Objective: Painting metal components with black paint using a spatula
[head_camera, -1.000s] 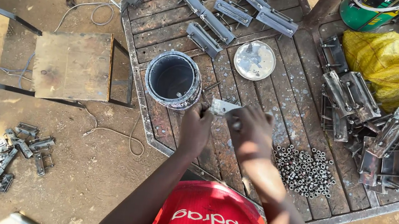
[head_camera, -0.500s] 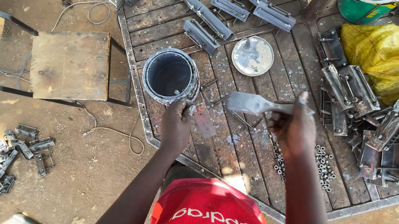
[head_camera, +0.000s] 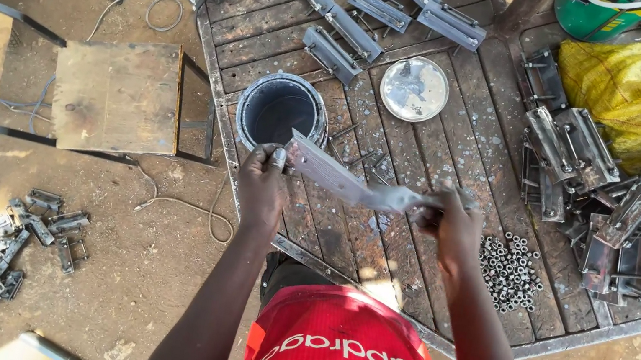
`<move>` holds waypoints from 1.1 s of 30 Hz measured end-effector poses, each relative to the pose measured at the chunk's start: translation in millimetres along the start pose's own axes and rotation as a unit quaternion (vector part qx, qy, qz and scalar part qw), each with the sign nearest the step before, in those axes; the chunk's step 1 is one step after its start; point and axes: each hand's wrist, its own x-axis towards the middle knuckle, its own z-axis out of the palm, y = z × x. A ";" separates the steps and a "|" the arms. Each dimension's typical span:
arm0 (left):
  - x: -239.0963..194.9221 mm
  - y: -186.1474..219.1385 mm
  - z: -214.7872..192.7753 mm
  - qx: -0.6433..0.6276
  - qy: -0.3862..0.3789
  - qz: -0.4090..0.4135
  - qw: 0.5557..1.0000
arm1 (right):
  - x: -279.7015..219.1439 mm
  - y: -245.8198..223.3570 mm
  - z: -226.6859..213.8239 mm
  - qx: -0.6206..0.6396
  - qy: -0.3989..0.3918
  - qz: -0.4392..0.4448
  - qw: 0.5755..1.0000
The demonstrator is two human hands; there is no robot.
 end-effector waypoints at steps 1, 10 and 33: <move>2.6 -3.2 -5.3 -0.002 0.001 -0.002 1.000 | 16.1 19.5 -17.7 -0.003 0.000 0.000 1.000; 12.1 -26.6 -26.8 0.005 0.013 0.023 1.000 | 85.4 71.1 3.4 -0.483 0.000 -0.077 0.872; 18.5 -44.1 -22.1 0.028 0.003 -0.033 0.999 | 130.5 79.0 67.6 -0.632 -0.117 -0.118 0.757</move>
